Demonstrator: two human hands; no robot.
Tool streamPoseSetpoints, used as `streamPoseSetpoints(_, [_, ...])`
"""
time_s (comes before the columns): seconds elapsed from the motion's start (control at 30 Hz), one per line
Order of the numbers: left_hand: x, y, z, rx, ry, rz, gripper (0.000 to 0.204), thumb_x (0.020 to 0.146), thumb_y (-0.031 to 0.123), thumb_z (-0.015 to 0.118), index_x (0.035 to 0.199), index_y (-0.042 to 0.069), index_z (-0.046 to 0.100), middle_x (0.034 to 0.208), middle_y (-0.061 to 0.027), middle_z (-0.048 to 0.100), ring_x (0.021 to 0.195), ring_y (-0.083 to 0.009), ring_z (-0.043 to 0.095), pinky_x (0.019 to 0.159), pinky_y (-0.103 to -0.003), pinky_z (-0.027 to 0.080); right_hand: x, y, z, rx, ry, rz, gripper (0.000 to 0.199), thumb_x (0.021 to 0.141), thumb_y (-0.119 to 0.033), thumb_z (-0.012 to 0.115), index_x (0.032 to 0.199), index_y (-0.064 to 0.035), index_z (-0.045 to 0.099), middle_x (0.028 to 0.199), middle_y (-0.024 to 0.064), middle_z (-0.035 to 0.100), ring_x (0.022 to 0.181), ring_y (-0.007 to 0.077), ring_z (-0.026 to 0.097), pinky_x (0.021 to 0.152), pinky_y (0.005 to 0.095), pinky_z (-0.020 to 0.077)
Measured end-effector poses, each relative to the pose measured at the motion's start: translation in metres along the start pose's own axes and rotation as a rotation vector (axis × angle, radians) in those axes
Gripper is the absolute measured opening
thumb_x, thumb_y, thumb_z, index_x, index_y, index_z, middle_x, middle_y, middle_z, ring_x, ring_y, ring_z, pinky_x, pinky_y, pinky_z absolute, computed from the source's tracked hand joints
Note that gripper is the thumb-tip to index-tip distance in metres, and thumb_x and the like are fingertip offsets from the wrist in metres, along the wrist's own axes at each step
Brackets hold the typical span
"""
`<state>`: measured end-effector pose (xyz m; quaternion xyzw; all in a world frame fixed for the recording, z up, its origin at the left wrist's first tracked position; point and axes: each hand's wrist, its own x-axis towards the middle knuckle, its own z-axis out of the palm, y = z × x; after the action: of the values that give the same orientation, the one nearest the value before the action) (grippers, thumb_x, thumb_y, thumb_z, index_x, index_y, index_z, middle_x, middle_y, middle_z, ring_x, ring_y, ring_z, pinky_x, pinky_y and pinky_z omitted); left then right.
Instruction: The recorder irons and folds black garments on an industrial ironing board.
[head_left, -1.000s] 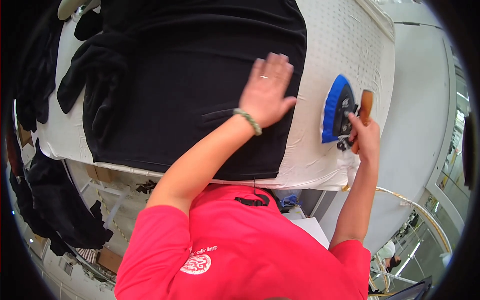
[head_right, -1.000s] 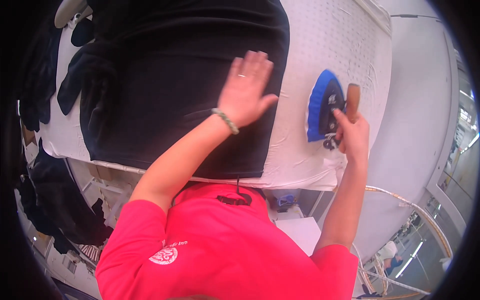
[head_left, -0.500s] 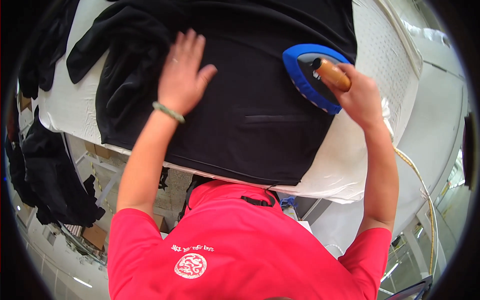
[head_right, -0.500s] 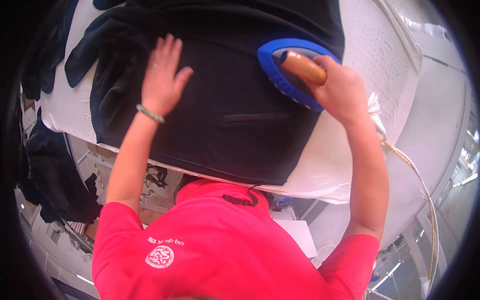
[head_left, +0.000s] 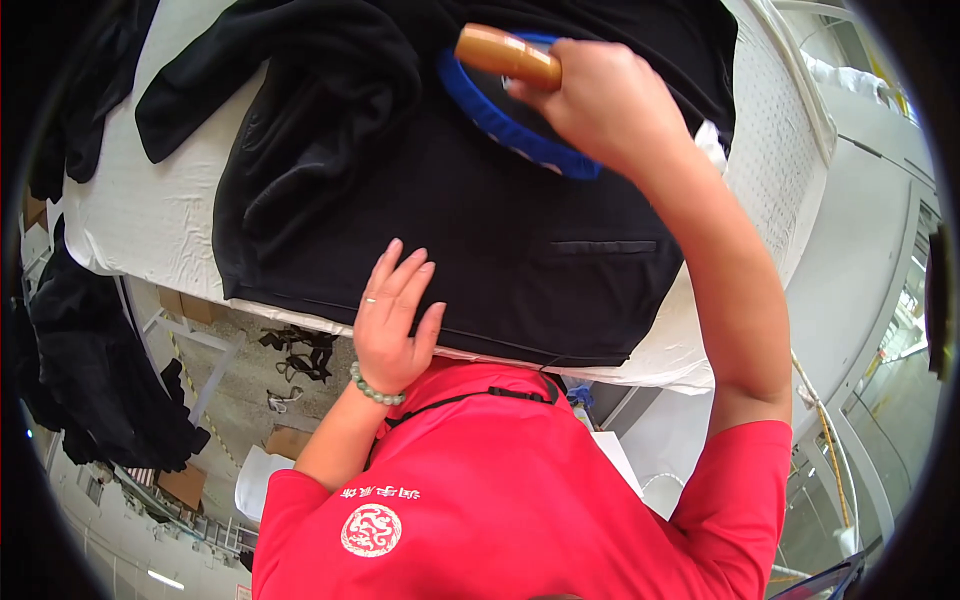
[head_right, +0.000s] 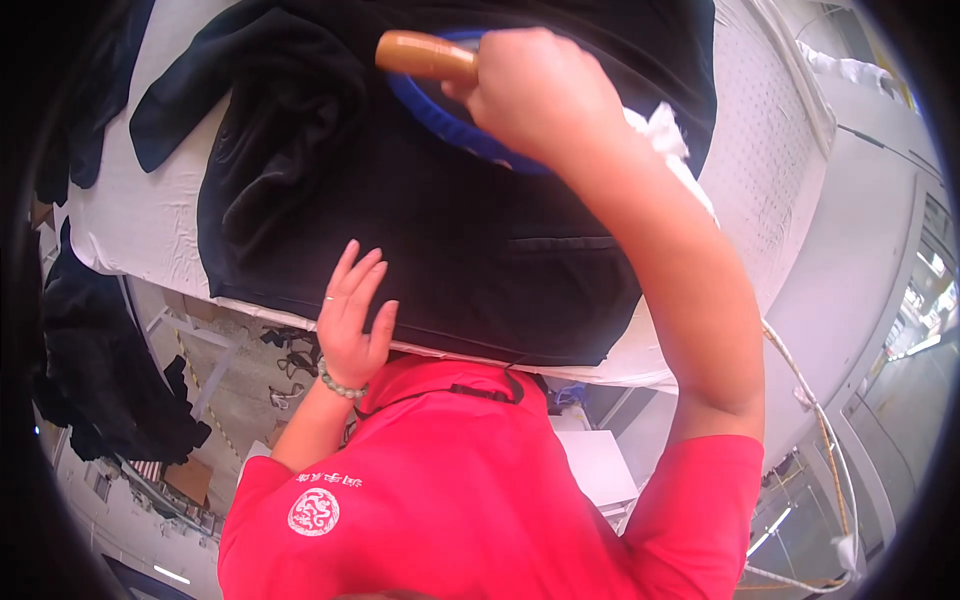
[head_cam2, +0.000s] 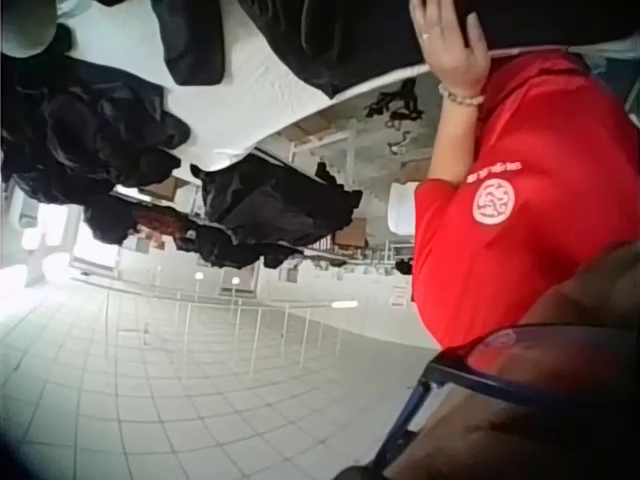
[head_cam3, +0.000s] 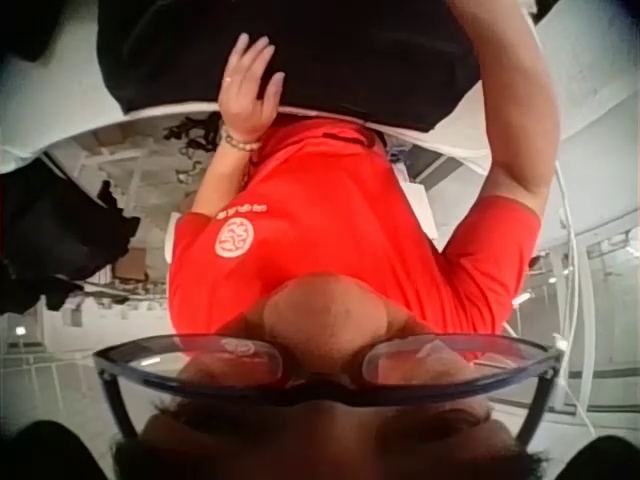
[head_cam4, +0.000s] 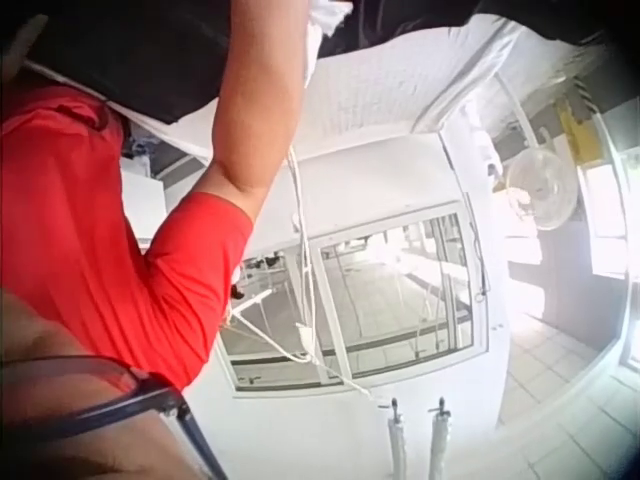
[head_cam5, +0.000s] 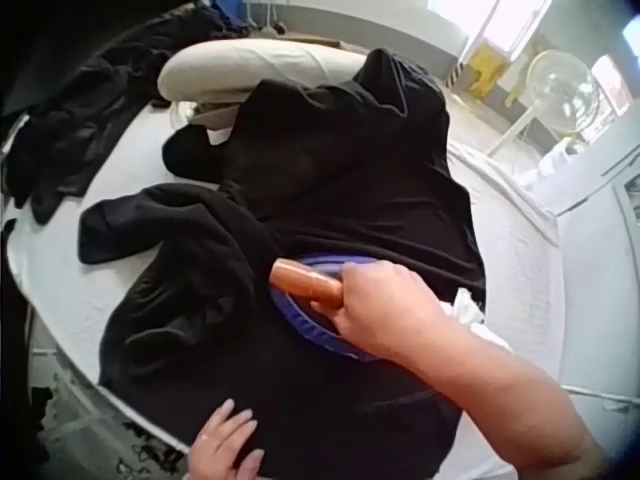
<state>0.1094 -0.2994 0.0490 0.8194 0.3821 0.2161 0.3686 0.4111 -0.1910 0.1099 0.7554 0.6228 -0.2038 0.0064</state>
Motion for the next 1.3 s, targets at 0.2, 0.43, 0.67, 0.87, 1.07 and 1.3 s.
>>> streamPoseSetpoints(0.2, [0.006, -0.01, -0.011, -0.058, 0.0, 0.006, 0.035, 0.09, 0.003, 0.066, 0.124, -0.003, 0.066, 0.13, -0.0184, 0.067, 0.131, -0.0407, 0.057, 0.107, -0.045, 0.046, -0.063, 0.011, -0.005, 0.015, -0.15, 0.025, 0.039, 0.087, -0.039, 0.077, 0.103, -0.0038, 0.072, 0.08, 0.0185, 0.072, 0.077, 0.0389, 0.071, 0.073, 0.0453, 0.0558])
streamPoseSetpoints(0.43, [0.022, -0.007, -0.014, -0.019, -0.055, 0.11, 0.031, 0.088, -0.001, 0.066, 0.12, -0.002, 0.069, 0.128, -0.0157, 0.068, 0.127, -0.0392, 0.06, 0.102, -0.044, 0.051, -0.19, 0.14, 0.003, 0.255, 0.253, 0.663, 0.04, 0.09, -0.023, 0.072, 0.126, -0.0083, 0.066, 0.104, 0.0194, 0.073, 0.098, 0.0384, 0.07, 0.085, 0.0422, 0.0548])
streamPoseSetpoints(0.67, [0.066, 0.031, 0.061, 0.062, -0.315, 0.469, 0.041, 0.089, -0.004, 0.059, 0.129, 0.002, 0.064, 0.139, -0.0128, 0.062, 0.137, -0.0344, 0.052, 0.114, -0.047, 0.042, -0.285, 0.264, 0.047, 0.069, 0.28, 0.862, 0.038, 0.09, -0.02, 0.071, 0.126, -0.0075, 0.065, 0.099, 0.0168, 0.074, 0.093, 0.0378, 0.071, 0.083, 0.0427, 0.0546])
streamPoseSetpoints(0.87, [0.102, 0.059, 0.143, 0.26, -0.421, 0.693, 0.049, 0.092, 0.002, 0.058, 0.141, 0.005, 0.056, 0.151, -0.0114, 0.051, 0.145, -0.0317, 0.043, 0.12, -0.047, 0.034, -0.283, 0.21, 0.06, -0.236, 0.88, 0.293, 0.042, 0.09, -0.014, 0.073, 0.128, -0.0058, 0.06, 0.112, 0.0128, 0.069, 0.096, 0.0313, 0.066, 0.084, 0.0373, 0.0524])
streamPoseSetpoints(1.07, [0.103, 0.084, 0.191, 0.278, -0.429, 0.68, 0.06, 0.091, 0.017, 0.066, 0.148, 0.007, 0.048, 0.157, -0.0106, 0.044, 0.148, -0.0305, 0.037, 0.123, -0.047, 0.027, -0.333, 0.115, 0.15, 0.847, 0.119, 1.046, 0.042, 0.094, -0.025, 0.072, 0.124, 0.0002, 0.058, 0.121, 0.0218, 0.063, 0.112, 0.0322, 0.063, 0.096, 0.0406, 0.0496])
streamPoseSetpoints(1.3, [0.054, 0.131, 0.235, 0.284, -0.53, 0.56, 0.075, 0.091, 0.038, 0.065, 0.151, 0.002, 0.04, 0.162, -0.0173, 0.034, 0.153, -0.0332, 0.025, 0.126, -0.051, 0.015, -0.327, 0.111, 0.117, 0.287, 0.326, 0.56, 0.045, 0.092, -0.018, 0.07, 0.132, 0.0, 0.058, 0.133, 0.02, 0.06, 0.123, 0.0327, 0.059, 0.103, 0.044, 0.0469])
